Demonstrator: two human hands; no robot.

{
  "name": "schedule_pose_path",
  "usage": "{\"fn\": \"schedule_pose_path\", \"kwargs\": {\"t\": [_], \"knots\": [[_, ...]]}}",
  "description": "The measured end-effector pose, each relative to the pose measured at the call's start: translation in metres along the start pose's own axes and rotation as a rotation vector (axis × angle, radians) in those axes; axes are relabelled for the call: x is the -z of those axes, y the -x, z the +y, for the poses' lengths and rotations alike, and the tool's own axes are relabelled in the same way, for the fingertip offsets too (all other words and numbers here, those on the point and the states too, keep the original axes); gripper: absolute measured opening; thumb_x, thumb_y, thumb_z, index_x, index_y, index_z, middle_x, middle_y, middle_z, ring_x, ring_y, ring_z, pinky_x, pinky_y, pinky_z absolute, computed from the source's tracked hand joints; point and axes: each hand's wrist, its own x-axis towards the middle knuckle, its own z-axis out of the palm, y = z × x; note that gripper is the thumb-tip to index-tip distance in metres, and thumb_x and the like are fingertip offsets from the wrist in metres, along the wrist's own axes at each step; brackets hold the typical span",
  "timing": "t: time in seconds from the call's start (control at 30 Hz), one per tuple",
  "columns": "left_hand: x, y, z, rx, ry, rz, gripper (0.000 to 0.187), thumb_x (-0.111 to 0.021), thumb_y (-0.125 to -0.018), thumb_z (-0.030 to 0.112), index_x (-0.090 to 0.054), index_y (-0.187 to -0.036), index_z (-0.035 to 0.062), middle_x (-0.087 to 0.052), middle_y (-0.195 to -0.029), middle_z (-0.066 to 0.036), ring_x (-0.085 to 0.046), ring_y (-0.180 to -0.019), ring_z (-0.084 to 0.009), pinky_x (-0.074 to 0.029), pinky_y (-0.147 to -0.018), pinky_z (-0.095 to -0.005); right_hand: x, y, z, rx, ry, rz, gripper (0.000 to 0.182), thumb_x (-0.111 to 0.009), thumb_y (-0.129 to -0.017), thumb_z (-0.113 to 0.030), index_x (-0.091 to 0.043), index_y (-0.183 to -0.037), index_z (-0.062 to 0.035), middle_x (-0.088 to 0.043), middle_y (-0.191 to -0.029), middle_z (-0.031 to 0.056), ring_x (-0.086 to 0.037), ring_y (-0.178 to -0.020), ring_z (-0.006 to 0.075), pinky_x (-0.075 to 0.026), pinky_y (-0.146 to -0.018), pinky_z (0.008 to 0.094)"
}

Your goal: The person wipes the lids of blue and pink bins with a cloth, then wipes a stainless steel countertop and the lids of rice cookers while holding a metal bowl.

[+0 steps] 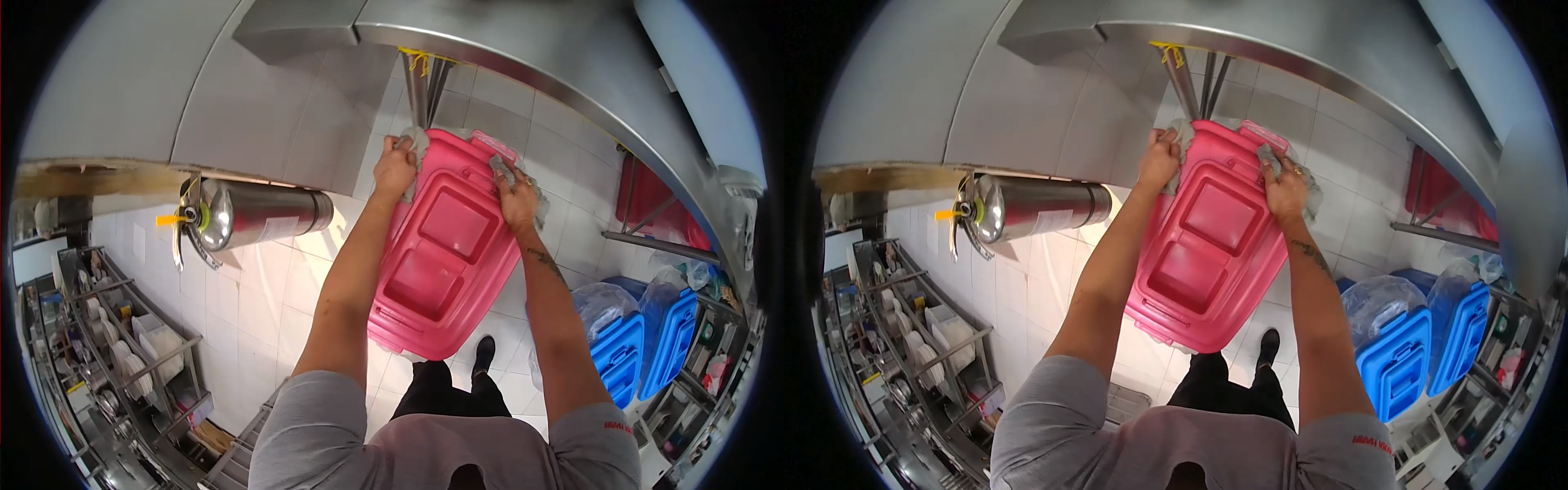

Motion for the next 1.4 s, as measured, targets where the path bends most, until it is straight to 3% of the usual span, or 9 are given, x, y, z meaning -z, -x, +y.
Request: {"fn": "schedule_pose_path", "kwargs": {"t": [0.37,0.6,0.77,0.9,1.0,1.1,1.2,1.33,1.4], "knots": [[0.081,0.211,-0.074,0.147,-0.166,0.059,0.03,-0.051,-0.082,0.015,-0.059,-0.111,0.0171,-0.048,-0.111,-0.017,-0.06,-0.081,-0.0373,-0.05,-0.069,-0.0453,0.004,0.02,0.002,-0.107,0.053,0.011,0.055,-0.041,-0.089,-0.047,-0.05,-0.127,-0.0094,-0.05,-0.128,0.0169,-0.041,-0.121,0.0314,-0.03,-0.102,0.0383],[0.052,0.308,-0.034,0.748,-0.101,0.508,0.029,-0.045,-0.086,0.015,-0.048,-0.114,0.0098,-0.045,-0.104,-0.024,-0.057,-0.078,-0.0459,-0.048,-0.07,-0.0523,-0.022,0.137,0.03,0.029,-0.029,0.373,0.049,-0.04,-0.093,-0.039,-0.048,-0.126,-0.0033,-0.045,-0.125,0.0159,-0.043,-0.111,0.036,-0.033,-0.096,0.042],[-0.043,0.394,0.045,0.687,-0.041,0.603,0.032,-0.044,-0.081,0.007,-0.038,-0.111,-0.003,-0.038,-0.111,-0.034,-0.054,-0.078,-0.0498,-0.047,-0.068,-0.0548,-0.03,0.227,0.034,0.054,-0.023,0.256,0.041,-0.051,-0.088,-0.032,-0.05,-0.119,-0.0048,-0.044,-0.116,0.0208,-0.044,-0.104,0.0375,-0.036,-0.091,0.0443],[-0.068,0.442,0.122,0.728,0.19,0.376,0.043,-0.048,-0.08,0.007,-0.033,-0.119,-0.0038,-0.037,-0.113,-0.035,-0.054,-0.077,-0.0514,-0.048,-0.067,-0.053,-0.025,0.295,0.036,0.095,-0.291,-0.028,0.04,-0.056,-0.085,-0.026,-0.051,-0.117,-0.0031,-0.045,-0.114,0.0232,-0.045,-0.106,0.0382,-0.036,-0.093,0.0428],[-0.072,0.481,0.128,0.44,0.277,0.033,0.044,-0.048,-0.082,0.008,-0.034,-0.122,-0.0044,-0.04,-0.11,-0.033,-0.055,-0.08,-0.0512,-0.048,-0.067,-0.0535,-0.028,0.28,0.049,-0.086,-0.856,-0.399,0.041,-0.057,-0.084,-0.023,-0.051,-0.118,-0.0022,-0.046,-0.112,0.0246,-0.044,-0.109,0.0378,-0.035,-0.095,0.0414],[-0.055,0.475,0.078,0.378,0.194,0.392,0.043,-0.048,-0.084,0.011,-0.039,-0.123,-0.0043,-0.045,-0.106,-0.031,-0.055,-0.086,-0.0481,-0.047,-0.071,-0.0521,0.004,0.244,0.018,0.144,-0.698,-0.079,0.044,-0.058,-0.083,-0.024,-0.049,-0.119,-0.0012,-0.047,-0.113,0.0258,-0.045,-0.111,0.0364,-0.037,-0.094,0.0398],[0.019,0.431,0.025,0.703,0.299,0.591,0.035,-0.046,-0.087,0.013,-0.045,-0.117,-0.0052,-0.049,-0.098,-0.026,-0.053,-0.088,-0.0422,-0.043,-0.077,-0.0473,0.042,0.229,-0.043,0.513,-0.398,-0.029,0.046,-0.058,-0.082,-0.026,-0.049,-0.119,-0.0007,-0.046,-0.112,0.0258,-0.047,-0.106,0.0375,-0.038,-0.093,0.0406],[-0.043,0.417,0.014,0.769,0.271,0.719,0.024,-0.047,-0.086,0.013,-0.045,-0.103,-0.0037,-0.05,-0.098,-0.031,-0.053,-0.086,-0.0457,-0.044,-0.074,-0.0498,-0.002,0.196,-0.037,0.361,0.038,0.153,0.046,-0.056,-0.081,-0.028,-0.048,-0.117,-0.0014,-0.045,-0.11,0.024,-0.049,-0.1,0.0389,-0.041,-0.088,0.0438],[-0.054,0.45,0.046,0.815,0.405,0.461,0.023,-0.047,-0.086,0.013,-0.045,-0.102,-0.0035,-0.052,-0.101,-0.033,-0.052,-0.092,-0.047,-0.043,-0.077,-0.0498,-0.008,0.192,-0.041,0.185,-0.004,0.146,0.045,-0.056,-0.081,-0.029,-0.048,-0.117,-0.0025,-0.045,-0.108,0.0227,-0.049,-0.099,0.0392,-0.042,-0.085,0.0451]]}}
